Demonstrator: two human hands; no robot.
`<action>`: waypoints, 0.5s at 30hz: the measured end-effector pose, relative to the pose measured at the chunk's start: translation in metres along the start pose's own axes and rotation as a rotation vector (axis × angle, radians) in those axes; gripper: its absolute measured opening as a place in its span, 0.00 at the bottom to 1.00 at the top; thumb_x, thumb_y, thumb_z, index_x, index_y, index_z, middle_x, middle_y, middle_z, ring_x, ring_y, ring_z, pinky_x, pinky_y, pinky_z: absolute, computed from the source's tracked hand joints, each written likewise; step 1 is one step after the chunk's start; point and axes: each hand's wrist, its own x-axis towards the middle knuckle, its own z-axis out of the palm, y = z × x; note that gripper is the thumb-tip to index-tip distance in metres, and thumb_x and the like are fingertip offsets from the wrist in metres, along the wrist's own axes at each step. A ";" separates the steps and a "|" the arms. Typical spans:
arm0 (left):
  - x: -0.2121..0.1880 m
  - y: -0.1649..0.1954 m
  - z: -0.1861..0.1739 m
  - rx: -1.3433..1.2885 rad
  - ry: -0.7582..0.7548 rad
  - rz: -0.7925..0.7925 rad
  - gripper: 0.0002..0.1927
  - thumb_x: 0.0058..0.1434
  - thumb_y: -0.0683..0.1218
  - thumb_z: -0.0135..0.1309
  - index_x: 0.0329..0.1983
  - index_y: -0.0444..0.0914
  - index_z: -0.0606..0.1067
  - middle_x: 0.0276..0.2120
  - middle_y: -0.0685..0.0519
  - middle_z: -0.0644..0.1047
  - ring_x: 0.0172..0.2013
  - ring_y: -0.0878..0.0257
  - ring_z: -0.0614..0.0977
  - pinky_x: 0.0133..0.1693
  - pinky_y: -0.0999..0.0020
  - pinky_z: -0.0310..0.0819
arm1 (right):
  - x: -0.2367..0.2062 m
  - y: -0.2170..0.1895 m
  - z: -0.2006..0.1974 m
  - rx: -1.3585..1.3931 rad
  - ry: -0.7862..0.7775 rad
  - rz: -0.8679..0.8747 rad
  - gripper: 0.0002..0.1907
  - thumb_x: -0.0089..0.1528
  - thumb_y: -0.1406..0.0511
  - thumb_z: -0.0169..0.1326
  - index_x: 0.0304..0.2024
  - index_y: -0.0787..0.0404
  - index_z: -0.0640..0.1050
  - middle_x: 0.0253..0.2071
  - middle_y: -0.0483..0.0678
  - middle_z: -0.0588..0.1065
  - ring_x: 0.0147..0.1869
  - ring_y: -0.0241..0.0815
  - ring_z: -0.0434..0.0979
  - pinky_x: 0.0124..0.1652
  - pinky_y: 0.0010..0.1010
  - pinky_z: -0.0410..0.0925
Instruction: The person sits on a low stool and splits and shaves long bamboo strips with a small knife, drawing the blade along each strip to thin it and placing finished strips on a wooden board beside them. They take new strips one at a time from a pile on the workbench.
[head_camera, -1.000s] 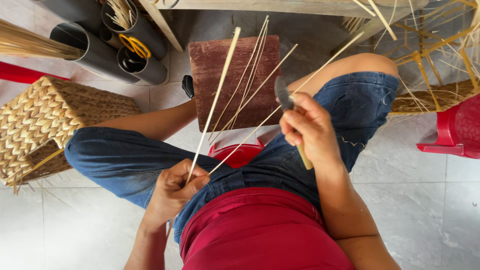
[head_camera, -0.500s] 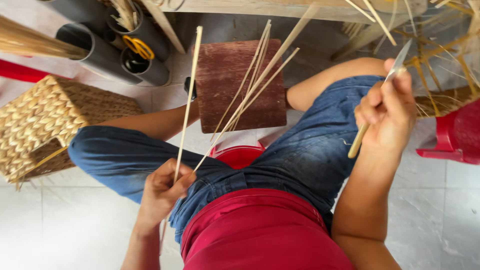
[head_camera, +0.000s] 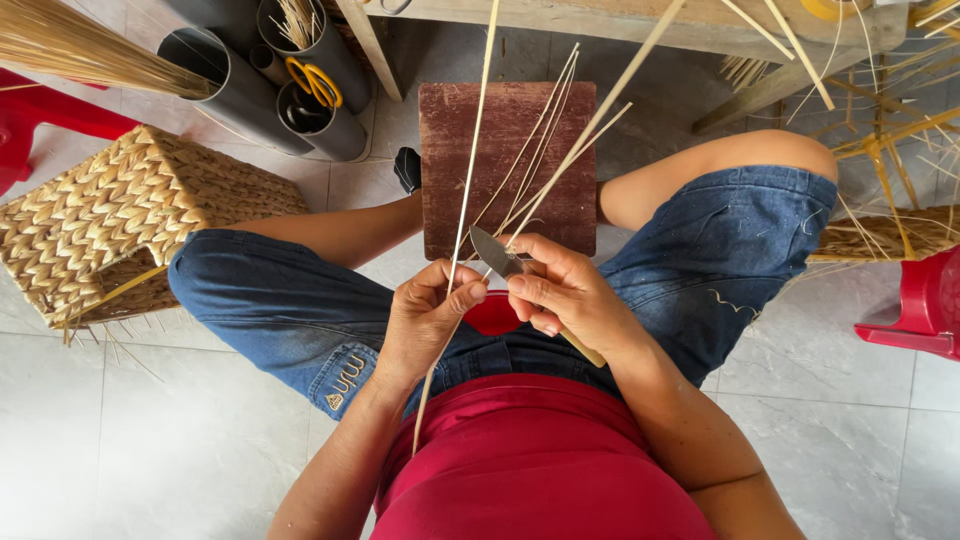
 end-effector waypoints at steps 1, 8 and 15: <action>0.000 0.002 -0.001 0.036 0.052 -0.050 0.07 0.67 0.44 0.58 0.43 0.35 0.78 0.34 0.58 0.78 0.30 0.77 0.71 0.32 0.81 0.64 | 0.000 0.001 -0.003 -0.005 -0.017 0.013 0.19 0.70 0.70 0.49 0.64 0.64 0.69 0.27 0.45 0.71 0.22 0.26 0.62 0.22 0.17 0.58; 0.007 0.041 -0.026 -0.015 0.096 -0.091 0.14 0.74 0.50 0.52 0.45 0.34 0.79 0.28 0.53 0.77 0.16 0.76 0.61 0.18 0.79 0.49 | -0.002 -0.025 -0.023 -0.702 -0.195 -0.049 0.16 0.69 0.67 0.51 0.60 0.61 0.72 0.29 0.48 0.79 0.28 0.35 0.77 0.30 0.25 0.69; 0.012 0.089 -0.027 -0.096 -0.180 -0.138 0.22 0.70 0.58 0.49 0.42 0.35 0.80 0.23 0.50 0.79 0.13 0.76 0.61 0.15 0.80 0.48 | 0.003 -0.067 -0.009 -1.236 -0.317 -0.153 0.17 0.63 0.64 0.55 0.55 0.55 0.77 0.39 0.51 0.82 0.38 0.52 0.83 0.35 0.39 0.73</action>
